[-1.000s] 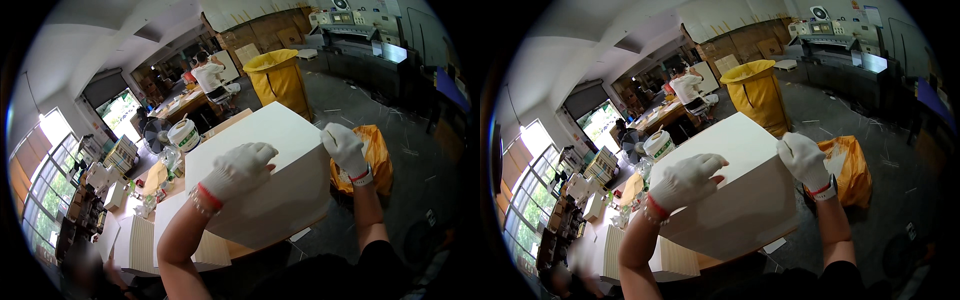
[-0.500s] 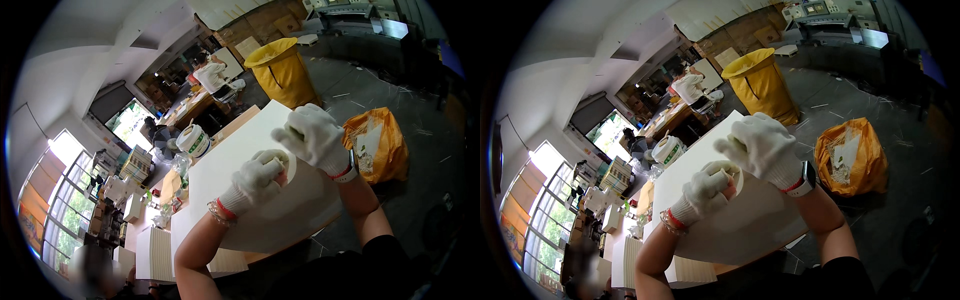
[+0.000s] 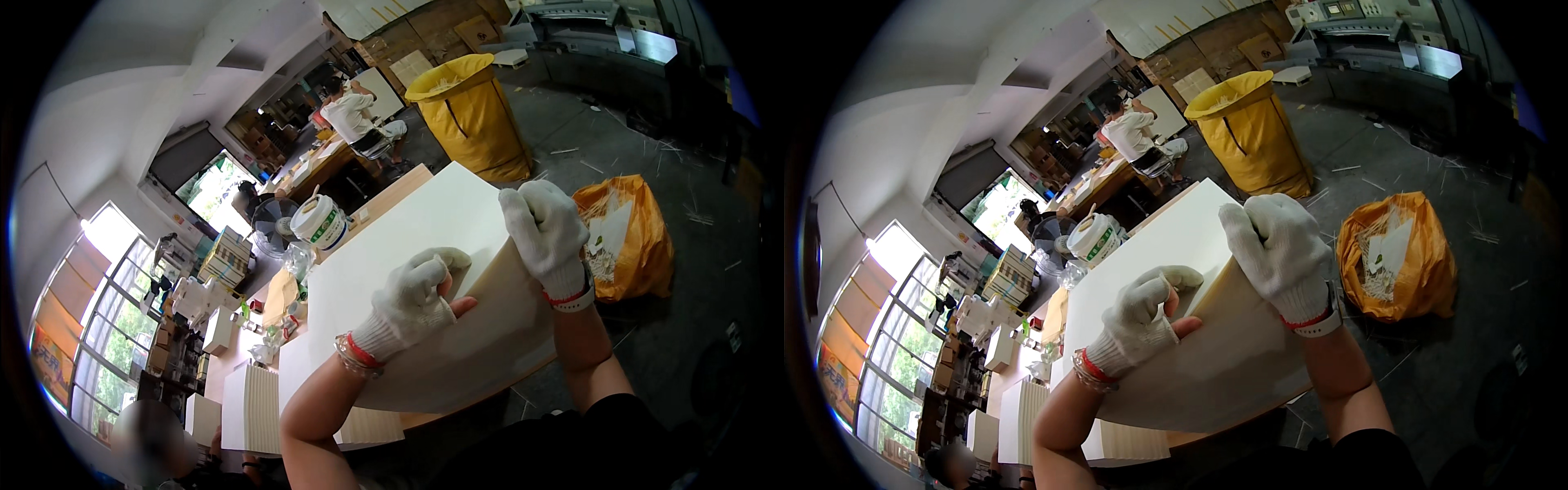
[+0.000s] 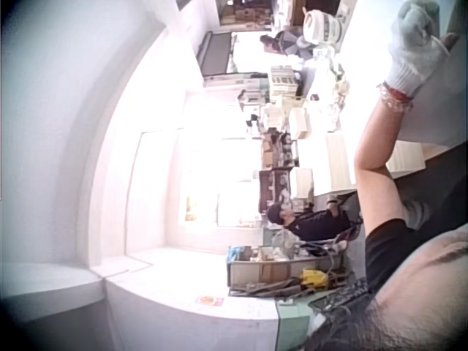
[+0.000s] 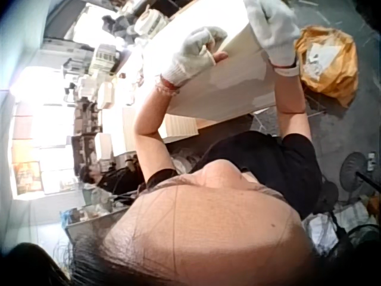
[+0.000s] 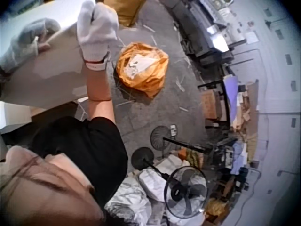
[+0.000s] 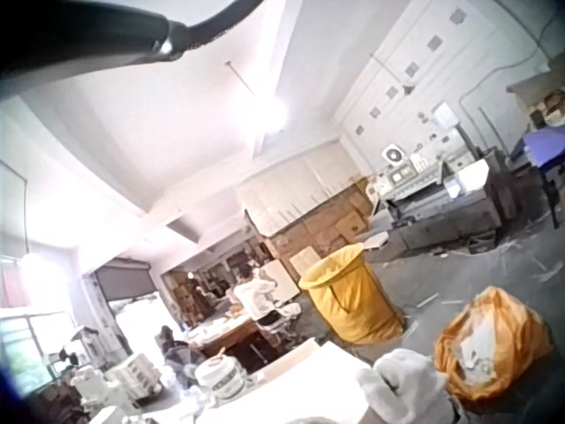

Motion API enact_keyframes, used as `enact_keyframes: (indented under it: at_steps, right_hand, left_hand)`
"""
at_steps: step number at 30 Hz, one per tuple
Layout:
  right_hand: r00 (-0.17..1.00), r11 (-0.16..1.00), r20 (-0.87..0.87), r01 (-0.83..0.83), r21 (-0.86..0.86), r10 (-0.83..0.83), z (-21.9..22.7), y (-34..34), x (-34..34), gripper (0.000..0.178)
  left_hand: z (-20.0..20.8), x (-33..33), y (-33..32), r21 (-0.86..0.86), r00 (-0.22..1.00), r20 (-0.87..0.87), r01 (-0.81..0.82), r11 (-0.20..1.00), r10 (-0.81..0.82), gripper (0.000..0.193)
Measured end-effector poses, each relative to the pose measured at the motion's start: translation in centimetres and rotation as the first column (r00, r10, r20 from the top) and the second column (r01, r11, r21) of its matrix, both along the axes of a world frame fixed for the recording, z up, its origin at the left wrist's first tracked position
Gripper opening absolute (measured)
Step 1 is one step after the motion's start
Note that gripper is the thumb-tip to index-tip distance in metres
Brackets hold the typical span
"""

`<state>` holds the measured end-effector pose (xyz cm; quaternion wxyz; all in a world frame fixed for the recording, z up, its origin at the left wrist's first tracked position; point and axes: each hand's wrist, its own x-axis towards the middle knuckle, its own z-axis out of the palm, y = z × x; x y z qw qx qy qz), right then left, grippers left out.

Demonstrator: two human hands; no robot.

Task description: The person folds white paperboard sheets into box shapes by hand. They repeatedly pick up a sheet, fold the edges to form a rectangular prism, and place the finished box onto a stack on the table.

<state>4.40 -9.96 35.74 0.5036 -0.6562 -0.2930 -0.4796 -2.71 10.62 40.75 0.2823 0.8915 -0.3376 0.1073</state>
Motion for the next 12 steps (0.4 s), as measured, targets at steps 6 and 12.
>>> enact_keyframes:
  at_steps: [6, 12]
  right_hand:
    - [0.962, 0.984, 0.253, 0.137, -0.112, -0.105, -1.0, -0.6, 0.9, 0.011]
    - [0.997, 0.999, -0.069, -0.04, 0.015, 0.041, -0.4, -0.2, -0.2, 0.019]
  left_hand:
    - [-0.4, 0.4, 0.3, -0.08, 0.999, -0.036, 0.006, 0.997, -0.009, 0.031]
    - [-0.5, 0.3, 0.9, 0.156, 0.981, 0.188, 0.021, 0.987, -0.05, 0.052]
